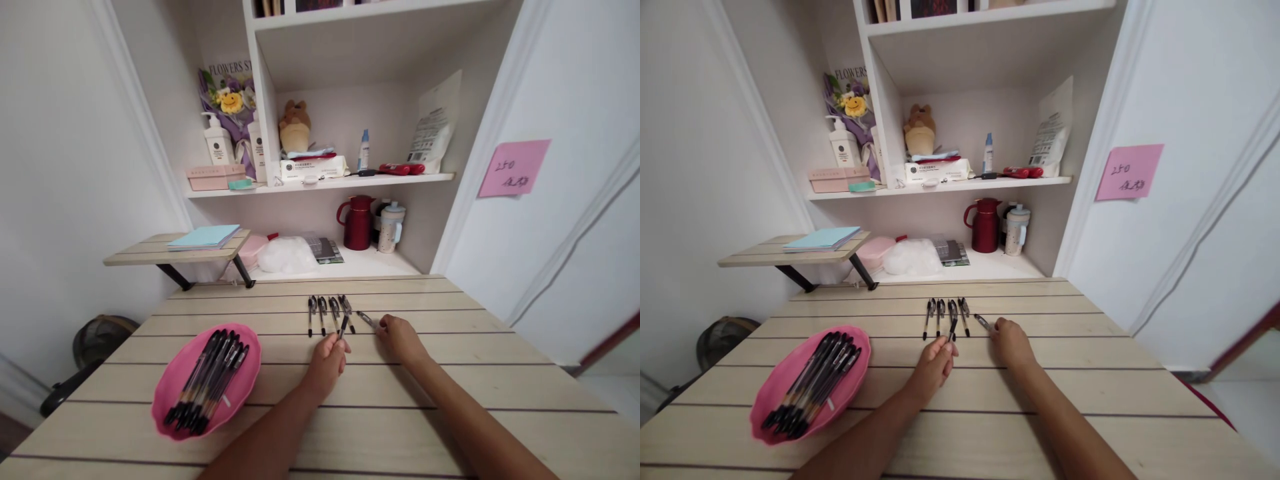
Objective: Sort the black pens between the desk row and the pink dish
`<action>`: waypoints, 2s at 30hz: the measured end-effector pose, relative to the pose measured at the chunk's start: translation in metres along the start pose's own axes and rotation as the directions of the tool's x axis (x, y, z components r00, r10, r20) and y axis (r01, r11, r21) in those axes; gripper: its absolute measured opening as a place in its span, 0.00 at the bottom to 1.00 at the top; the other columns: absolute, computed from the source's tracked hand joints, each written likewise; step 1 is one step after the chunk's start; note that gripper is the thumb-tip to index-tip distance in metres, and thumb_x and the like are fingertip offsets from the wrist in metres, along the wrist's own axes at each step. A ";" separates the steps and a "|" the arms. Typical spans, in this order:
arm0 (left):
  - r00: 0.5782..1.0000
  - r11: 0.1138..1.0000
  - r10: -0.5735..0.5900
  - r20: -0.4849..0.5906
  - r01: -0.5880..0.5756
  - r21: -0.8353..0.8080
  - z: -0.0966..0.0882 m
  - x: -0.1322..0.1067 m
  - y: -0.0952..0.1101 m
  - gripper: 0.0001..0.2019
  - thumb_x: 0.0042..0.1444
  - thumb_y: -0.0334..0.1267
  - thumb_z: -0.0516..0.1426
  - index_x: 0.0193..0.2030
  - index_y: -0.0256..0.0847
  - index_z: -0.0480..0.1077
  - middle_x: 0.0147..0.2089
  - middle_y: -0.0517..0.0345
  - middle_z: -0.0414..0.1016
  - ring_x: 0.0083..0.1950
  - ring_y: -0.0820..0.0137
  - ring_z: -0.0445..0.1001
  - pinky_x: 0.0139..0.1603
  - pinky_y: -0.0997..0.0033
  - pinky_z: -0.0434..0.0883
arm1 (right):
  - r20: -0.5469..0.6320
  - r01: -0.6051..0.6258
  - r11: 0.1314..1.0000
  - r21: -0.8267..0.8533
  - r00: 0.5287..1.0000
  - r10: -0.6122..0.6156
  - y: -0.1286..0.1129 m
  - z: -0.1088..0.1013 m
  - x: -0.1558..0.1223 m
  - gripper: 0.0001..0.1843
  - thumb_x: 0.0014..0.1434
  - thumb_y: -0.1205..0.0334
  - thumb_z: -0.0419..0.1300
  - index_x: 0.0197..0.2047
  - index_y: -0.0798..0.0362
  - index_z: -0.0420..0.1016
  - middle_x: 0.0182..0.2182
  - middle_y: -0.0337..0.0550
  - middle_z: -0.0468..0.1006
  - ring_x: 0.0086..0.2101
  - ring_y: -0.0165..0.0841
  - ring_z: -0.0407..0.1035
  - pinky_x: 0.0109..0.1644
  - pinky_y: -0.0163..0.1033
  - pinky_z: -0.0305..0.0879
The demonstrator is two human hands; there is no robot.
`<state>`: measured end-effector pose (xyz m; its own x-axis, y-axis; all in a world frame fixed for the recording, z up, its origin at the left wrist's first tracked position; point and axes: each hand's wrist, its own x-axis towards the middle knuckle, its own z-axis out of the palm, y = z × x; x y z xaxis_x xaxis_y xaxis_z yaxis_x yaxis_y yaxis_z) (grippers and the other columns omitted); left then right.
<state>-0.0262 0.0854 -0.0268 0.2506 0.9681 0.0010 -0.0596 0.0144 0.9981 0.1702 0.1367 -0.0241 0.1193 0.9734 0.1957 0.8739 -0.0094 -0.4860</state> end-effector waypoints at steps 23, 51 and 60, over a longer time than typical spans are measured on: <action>0.987 0.932 0.060 0.151 -0.109 0.344 0.004 -0.009 0.010 0.12 0.55 0.43 0.47 0.28 0.38 0.62 0.17 0.67 0.55 0.21 0.77 0.53 0.24 0.77 0.52 | 0.149 -0.125 0.374 0.919 0.988 -0.034 -0.043 -0.034 -0.035 0.16 0.43 0.52 0.64 0.32 0.56 0.74 0.18 0.36 0.68 0.19 0.24 0.56 0.21 0.32 0.49; 0.987 0.941 0.078 0.142 -0.119 0.316 0.006 -0.011 0.014 0.11 0.54 0.43 0.48 0.25 0.40 0.61 0.17 0.66 0.55 0.21 0.76 0.53 0.24 0.76 0.51 | 0.268 -0.207 0.338 0.918 0.952 -0.144 -0.040 -0.030 -0.042 0.20 0.43 0.50 0.64 0.37 0.53 0.72 0.27 0.39 0.73 0.21 0.24 0.57 0.23 0.32 0.50; 0.984 0.935 0.094 0.149 -0.139 0.327 0.006 -0.012 0.016 0.11 0.54 0.44 0.48 0.25 0.40 0.61 0.17 0.66 0.55 0.22 0.76 0.53 0.24 0.76 0.51 | 0.272 -0.220 0.329 0.918 0.955 -0.121 -0.037 -0.025 -0.040 0.19 0.40 0.50 0.66 0.32 0.54 0.71 0.20 0.35 0.68 0.19 0.23 0.54 0.21 0.31 0.47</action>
<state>-0.0244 0.0728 -0.0104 0.3846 0.9172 0.1040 0.2255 -0.2026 0.9529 0.1444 0.0926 0.0071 -0.1194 0.9927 0.0141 -0.1716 -0.0066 -0.9851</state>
